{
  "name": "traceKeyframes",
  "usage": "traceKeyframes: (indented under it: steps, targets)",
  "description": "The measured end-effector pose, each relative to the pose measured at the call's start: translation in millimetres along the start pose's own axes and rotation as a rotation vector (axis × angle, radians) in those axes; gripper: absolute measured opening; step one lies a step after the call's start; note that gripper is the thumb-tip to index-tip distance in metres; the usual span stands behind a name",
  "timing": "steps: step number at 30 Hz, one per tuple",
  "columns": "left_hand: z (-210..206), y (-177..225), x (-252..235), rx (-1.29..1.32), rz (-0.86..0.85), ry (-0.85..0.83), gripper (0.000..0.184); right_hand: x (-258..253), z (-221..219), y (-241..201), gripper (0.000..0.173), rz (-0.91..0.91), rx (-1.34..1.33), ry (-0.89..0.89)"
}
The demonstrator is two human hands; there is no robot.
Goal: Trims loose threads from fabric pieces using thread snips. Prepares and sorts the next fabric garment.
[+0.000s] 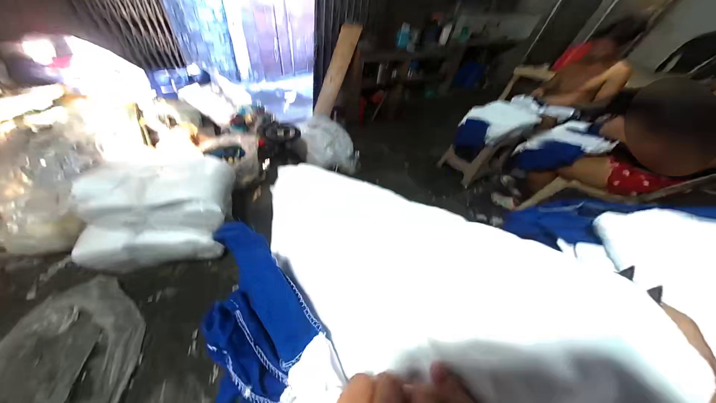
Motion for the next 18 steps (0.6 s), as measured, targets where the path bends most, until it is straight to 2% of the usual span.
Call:
traceKeyframes:
  steps: [1, 3, 6, 8, 9, 12, 14, 15, 16, 17, 18]
  targets:
    - [-12.6, 5.7, 16.5, -0.029, -0.037, -0.067, 0.025, 15.5, -2.8, 21.0, 0.03, -0.083, -0.008, -0.017]
    - [-45.4, 8.8, 53.8, -0.037, -0.086, -0.268, 0.024, 56.6, -10.8, 62.6, 0.031, -0.103, 0.016, -0.184]
    - [-101.8, 1.0, 120.6, 0.007, -0.1, -0.603, 0.019, 123.6, -39.4, 88.9, 0.037, -0.152, 0.191, -0.518]
    - [-126.9, 1.4, 157.2, 0.042, -0.11, -0.778, 0.015, 173.5, -60.8, 110.1, 0.038, -0.254, 0.205, -0.633]
    - [-133.1, 6.4, 167.9, 0.045, -0.109, -0.823, 0.014, 195.0, -67.0, 119.0, 0.037, -0.318, 0.192, -0.622]
    - [-136.1, 14.1, 172.5, -0.002, -0.143, -0.828, 0.019, 232.1, -73.1, 135.5, 0.035, -0.395, 0.101, -0.38]
    - [-134.8, 9.7, 168.2, -0.024, -0.156, -0.794, 0.021, 220.6, -83.0, 124.6, 0.034, -0.297, 0.055, -0.235]
    - [-133.2, 7.0, 167.0, -0.03, -0.149, -0.773, 0.021, 196.0, -91.9, 99.8, 0.031, -0.329, 0.037, -0.216]
    - [-131.1, 4.7, 166.8, -0.03, -0.139, -0.743, 0.021, 159.3, -101.6, 62.5, 0.03, -0.594, 0.041, -0.298]
    - [-129.8, 3.0, 168.1, -0.03, -0.132, -0.726, 0.021, 132.4, -108.6, 34.7, 0.028, -0.804, 0.047, -0.291]
    - [-128.9, 1.0, 169.8, -0.025, -0.115, -0.717, 0.021, 119.2, -112.6, 21.2, 0.026, -0.892, 0.061, -0.267]
Point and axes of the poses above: each hand's wrist, its own x-axis away from the middle knuckle, its own z-axis out of the back of the hand, y = z × x, the point moved 7 cm from there along -x, towards the middle knuckle, and after that the axes turned 14 degrees about z, right-handed, at the moved point
